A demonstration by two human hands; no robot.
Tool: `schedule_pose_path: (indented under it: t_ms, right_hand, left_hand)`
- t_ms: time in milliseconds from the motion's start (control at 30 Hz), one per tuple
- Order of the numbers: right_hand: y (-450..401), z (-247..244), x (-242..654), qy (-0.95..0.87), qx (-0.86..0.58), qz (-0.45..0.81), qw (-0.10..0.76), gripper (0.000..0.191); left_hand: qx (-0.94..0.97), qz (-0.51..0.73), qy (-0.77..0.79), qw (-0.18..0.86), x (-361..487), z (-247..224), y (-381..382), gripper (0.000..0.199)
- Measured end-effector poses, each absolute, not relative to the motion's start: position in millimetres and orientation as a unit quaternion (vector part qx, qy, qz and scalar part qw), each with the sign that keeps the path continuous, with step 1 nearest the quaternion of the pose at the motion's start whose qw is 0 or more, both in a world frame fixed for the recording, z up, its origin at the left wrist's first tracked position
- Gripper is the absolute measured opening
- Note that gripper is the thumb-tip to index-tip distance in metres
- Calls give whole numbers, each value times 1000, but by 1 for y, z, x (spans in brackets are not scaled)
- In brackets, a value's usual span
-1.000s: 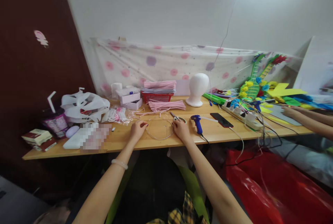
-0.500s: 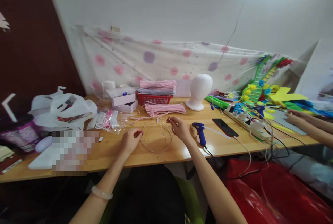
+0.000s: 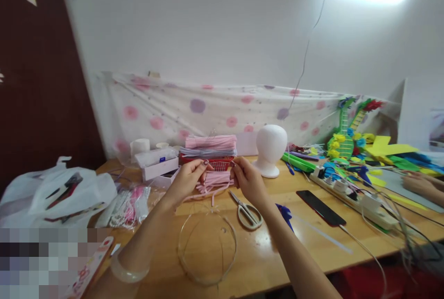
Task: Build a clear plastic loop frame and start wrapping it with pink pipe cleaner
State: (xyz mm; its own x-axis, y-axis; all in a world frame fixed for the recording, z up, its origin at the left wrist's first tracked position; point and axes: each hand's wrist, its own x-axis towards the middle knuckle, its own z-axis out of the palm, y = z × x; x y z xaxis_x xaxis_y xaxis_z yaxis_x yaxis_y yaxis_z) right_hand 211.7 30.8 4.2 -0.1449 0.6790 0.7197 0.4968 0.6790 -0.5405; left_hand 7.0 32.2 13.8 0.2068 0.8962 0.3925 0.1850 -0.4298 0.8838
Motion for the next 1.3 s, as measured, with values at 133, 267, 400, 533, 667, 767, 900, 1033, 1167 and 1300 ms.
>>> schedule_pose_path:
  t_ms: [133,267,400,533,667,767,900,1033,1167,1300]
  right_hand:
    - [29,25,203,-785,-422,-103,442,14]
    - [32,45,197,-796,-424,-228,367,15]
    - [34,55,191,-804,-412,-276,328,21]
    - [35,52,191,-791,-427,-313,307,22]
    - [37,47,196,-774,-444,-324,313,20]
    - [38,47,198,-769,-469,-309,304,20]
    - [35,47,205,-765,-511,-238,311,18]
    - [31,32,222,-787,-480,-75,381,16]
    - [28,1,233,-775,-462,35,431,22]
    - [29,-22,224,-762,-439,132,457,22]
  left_hand:
    - [701,464,376,389,18,35,38,37]
    - [704,452,377,396,19,52,38,30]
    - [695,440,386,417,19,64,32,23]
    - [660,445,395,459,22,68,25,21]
    - [621,435,391,521,22,66,24,16]
    - [598,430,379,560,20,64,24,9]
    - [579,450,353,581,12,60,27,11]
    - [524,485,341,612,-8,44,32,17]
    - [462,513,336,640,-33,15,34,15]
    - [437,522,332,653,-38,-3,32,18]
